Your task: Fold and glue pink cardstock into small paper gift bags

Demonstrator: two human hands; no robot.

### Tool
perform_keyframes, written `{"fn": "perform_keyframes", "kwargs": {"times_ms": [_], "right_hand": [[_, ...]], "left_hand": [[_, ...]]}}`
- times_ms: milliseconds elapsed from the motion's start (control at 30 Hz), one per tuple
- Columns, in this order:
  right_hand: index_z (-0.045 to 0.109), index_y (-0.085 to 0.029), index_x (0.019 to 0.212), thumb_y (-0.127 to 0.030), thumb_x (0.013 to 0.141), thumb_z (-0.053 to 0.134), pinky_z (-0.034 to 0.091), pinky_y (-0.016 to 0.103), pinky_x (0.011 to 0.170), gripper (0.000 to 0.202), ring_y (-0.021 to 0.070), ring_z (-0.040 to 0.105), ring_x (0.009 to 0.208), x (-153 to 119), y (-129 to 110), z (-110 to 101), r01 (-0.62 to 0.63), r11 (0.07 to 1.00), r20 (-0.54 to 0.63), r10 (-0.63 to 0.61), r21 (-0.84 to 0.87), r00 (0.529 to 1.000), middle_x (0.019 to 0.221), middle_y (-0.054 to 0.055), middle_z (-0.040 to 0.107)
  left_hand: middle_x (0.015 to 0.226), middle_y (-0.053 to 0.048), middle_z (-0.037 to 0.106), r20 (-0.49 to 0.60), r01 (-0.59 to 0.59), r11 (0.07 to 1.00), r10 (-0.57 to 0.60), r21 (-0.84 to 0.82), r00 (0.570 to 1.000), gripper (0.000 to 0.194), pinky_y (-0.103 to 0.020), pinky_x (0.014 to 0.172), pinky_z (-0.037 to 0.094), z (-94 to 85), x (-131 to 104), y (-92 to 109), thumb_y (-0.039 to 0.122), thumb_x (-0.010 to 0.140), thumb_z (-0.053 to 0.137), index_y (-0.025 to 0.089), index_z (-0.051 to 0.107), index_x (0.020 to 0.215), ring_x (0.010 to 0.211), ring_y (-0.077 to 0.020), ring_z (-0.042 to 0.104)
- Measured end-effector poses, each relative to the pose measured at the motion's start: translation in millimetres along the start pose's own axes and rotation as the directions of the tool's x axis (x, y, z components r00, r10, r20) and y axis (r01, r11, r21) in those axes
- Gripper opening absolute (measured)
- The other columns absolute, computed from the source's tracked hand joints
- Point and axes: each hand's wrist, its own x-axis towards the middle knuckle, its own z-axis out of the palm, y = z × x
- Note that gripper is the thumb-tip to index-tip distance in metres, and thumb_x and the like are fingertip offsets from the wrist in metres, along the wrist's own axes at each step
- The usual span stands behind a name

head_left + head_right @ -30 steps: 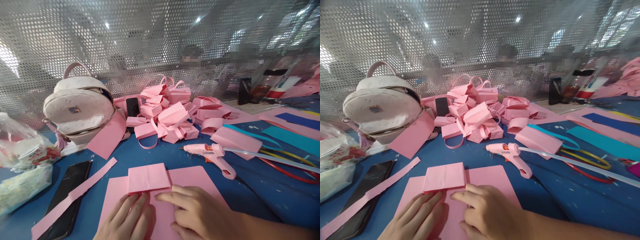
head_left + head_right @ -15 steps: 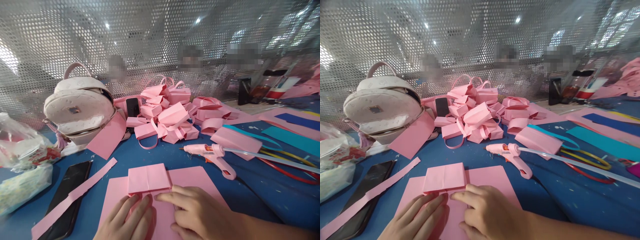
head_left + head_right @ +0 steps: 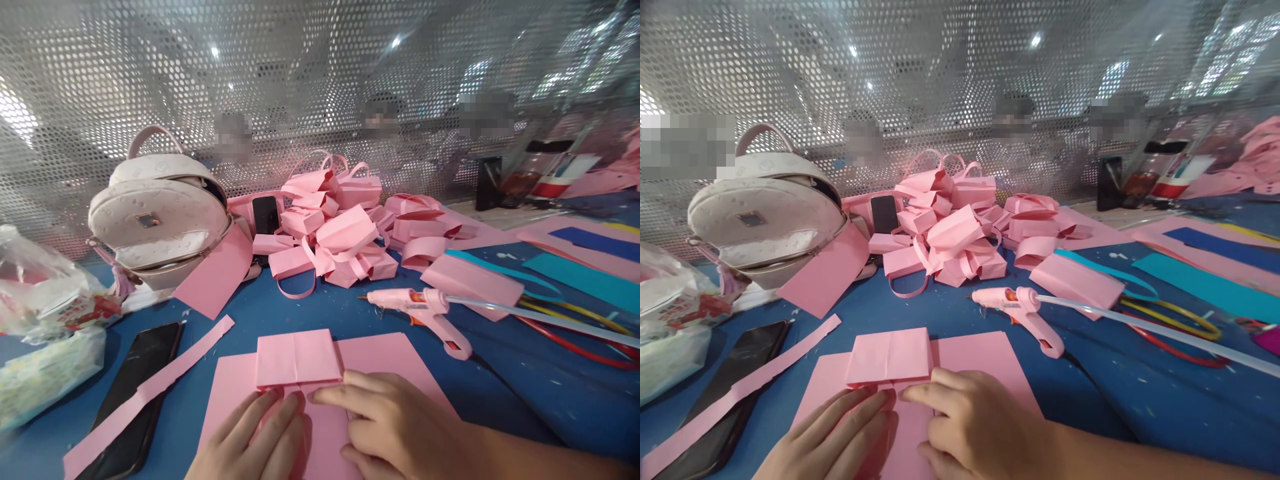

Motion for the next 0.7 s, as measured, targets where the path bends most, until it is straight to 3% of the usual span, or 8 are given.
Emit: {"fn": "perform_keyframes", "kwargs": {"times_ms": [233, 367, 500, 600, 700], "right_hand": [[0.076, -0.017, 0.087, -0.024, 0.099, 0.052, 0.053, 0.038, 0.094, 0.028, 0.0238, 0.066, 0.105, 1, 2, -3, 0.008, 1.0, -0.012, -0.008, 0.028, 1.0, 0.129, 0.009, 0.07], [0.076, -0.015, 0.088, -0.022, 0.1, 0.048, 0.053, 0.037, 0.092, 0.031, 0.0235, 0.066, 0.104, 3, 2, -5, 0.035, 0.999, -0.016, -0.035, 0.02, 0.999, 0.128, 0.011, 0.07], [0.075, -0.015, 0.086, -0.019, 0.099, 0.049, 0.054, 0.036, 0.086, 0.03, 0.0222, 0.067, 0.099, 7, 5, -7, 0.069, 0.997, 0.003, -0.069, 0.017, 0.998, 0.128, 0.009, 0.071], [0.074, -0.016, 0.084, -0.019, 0.099, 0.049, 0.054, 0.036, 0.084, 0.029, 0.0221, 0.067, 0.097, 7, 9, -7, 0.069, 0.998, -0.018, -0.069, 0.005, 0.997, 0.127, 0.009, 0.071], [0.074, -0.015, 0.09, -0.02, 0.1, 0.047, 0.053, 0.035, 0.082, 0.029, 0.0218, 0.068, 0.096, 5, 11, -9, 0.07, 0.998, -0.078, -0.07, -0.001, 0.995, 0.121, 0.01, 0.073]], "left_hand": [[0.126, -0.007, 0.071, 0.043, 0.096, 0.968, -0.089, -0.233, 0.995, 0.033, -0.032, 0.084, 0.063, -7.1, 11, -6, 0.035, 0.099, 0.052, 0.016, 0.065, 0.123, 0.106, -0.0236, 0.07], [0.127, -0.009, 0.07, 0.045, 0.139, 0.948, -0.132, -0.287, 0.99, 0.032, -0.035, 0.088, 0.062, -8.4, 12, -2, 0.027, 0.095, 0.056, 0.015, 0.064, 0.123, 0.109, -0.0254, 0.067], [0.117, -0.009, 0.074, -0.045, 0.128, 0.949, -0.147, -0.288, 0.988, 0.025, -0.034, 0.086, 0.062, -13.3, 16, 3, 0.015, 0.092, 0.057, 0.014, 0.067, 0.115, 0.103, -0.0249, 0.07], [0.099, -0.008, 0.076, -0.12, 0.102, 0.942, -0.147, -0.321, 0.982, 0.02, -0.029, 0.077, 0.062, -23.0, 21, 3, 0.011, 0.093, 0.053, 0.013, 0.068, 0.107, 0.089, -0.02, 0.073], [0.086, -0.006, 0.073, -0.126, 0.15, 0.934, -0.2, -0.325, 0.972, 0.02, -0.028, 0.064, 0.059, -32.0, 23, 2, 0.009, 0.093, 0.051, 0.013, 0.067, 0.105, 0.072, -0.0171, 0.07]]}}
